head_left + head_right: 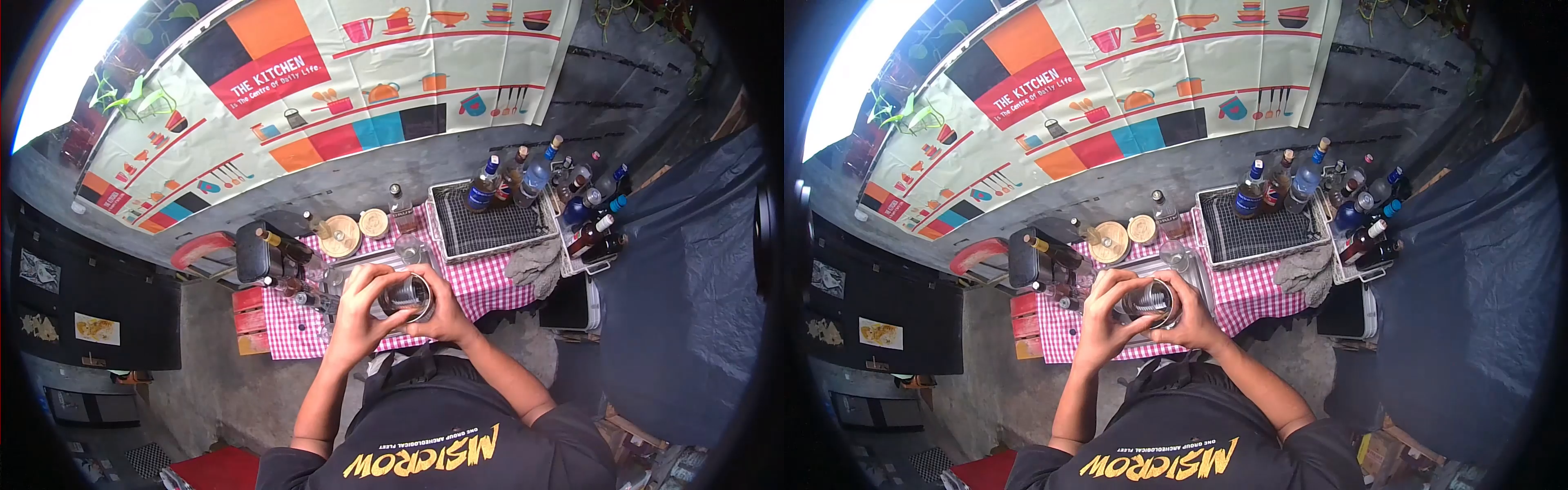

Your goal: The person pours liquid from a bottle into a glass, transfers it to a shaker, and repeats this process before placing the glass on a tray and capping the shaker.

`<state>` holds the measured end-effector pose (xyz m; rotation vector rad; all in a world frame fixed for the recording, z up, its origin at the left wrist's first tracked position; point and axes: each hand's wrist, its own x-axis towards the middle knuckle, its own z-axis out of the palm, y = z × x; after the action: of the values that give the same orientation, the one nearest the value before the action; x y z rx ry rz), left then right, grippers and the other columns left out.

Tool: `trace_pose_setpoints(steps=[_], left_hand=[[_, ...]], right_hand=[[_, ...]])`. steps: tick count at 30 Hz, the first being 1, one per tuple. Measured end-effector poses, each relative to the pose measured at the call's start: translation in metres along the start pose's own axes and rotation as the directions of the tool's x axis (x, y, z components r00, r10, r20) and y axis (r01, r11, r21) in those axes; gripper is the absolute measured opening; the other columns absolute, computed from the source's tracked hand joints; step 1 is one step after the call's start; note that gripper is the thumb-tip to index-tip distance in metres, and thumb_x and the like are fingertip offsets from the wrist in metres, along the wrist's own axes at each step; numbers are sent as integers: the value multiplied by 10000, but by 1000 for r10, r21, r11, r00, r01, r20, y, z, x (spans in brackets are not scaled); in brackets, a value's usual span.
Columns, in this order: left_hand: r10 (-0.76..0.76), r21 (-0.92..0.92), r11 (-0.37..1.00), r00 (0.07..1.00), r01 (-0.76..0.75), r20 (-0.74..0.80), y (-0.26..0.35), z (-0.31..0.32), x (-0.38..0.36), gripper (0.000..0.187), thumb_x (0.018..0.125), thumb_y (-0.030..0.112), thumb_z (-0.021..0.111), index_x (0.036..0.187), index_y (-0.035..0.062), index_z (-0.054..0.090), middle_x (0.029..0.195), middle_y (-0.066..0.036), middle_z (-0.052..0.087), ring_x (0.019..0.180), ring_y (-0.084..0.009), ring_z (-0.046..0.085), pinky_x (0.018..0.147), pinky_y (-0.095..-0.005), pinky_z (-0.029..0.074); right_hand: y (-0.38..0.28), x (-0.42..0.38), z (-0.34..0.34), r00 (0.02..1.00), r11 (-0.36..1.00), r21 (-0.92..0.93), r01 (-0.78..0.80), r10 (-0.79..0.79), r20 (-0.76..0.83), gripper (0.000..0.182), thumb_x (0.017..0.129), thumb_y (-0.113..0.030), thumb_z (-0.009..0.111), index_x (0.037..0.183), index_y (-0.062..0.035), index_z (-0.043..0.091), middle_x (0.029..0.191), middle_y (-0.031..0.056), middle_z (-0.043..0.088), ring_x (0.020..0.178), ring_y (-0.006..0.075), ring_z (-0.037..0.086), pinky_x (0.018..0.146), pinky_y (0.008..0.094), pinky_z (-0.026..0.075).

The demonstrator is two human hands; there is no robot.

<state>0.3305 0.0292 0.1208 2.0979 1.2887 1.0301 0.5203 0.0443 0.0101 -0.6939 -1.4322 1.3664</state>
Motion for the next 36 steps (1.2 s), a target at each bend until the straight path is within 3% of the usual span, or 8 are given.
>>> trace_pose_setpoints(steps=[7,13,36], left_hand=[[12,1,1000,999,-12,31,-4,-1,0,621,718,107,975,1303,41,775,1231,-122,704,1174,-334,662,1030,-464,539],[4,6,1000,1000,-4,11,-1,-1,3,577,711,89,967,1259,25,800,1178,-138,721,1129,-330,690,998,-448,555],[-11,5,1000,999,10,36,-2,-2,8,600,700,87,963,1272,26,793,1206,-140,714,1159,-335,684,1026,-453,544]], right_hand=[[2,2,-1,999,999,-25,35,-35,-5,920,703,-293,989,1452,-12,535,1254,91,681,1176,150,671,1011,341,562],[3,2,-1,1000,999,-43,26,-27,-14,917,694,-278,985,1448,-10,536,1269,116,697,1187,176,689,1021,366,575],[3,7,-3,1000,999,-21,24,-24,-10,933,700,-325,995,1452,-12,542,1256,109,701,1174,175,696,1004,360,577]])
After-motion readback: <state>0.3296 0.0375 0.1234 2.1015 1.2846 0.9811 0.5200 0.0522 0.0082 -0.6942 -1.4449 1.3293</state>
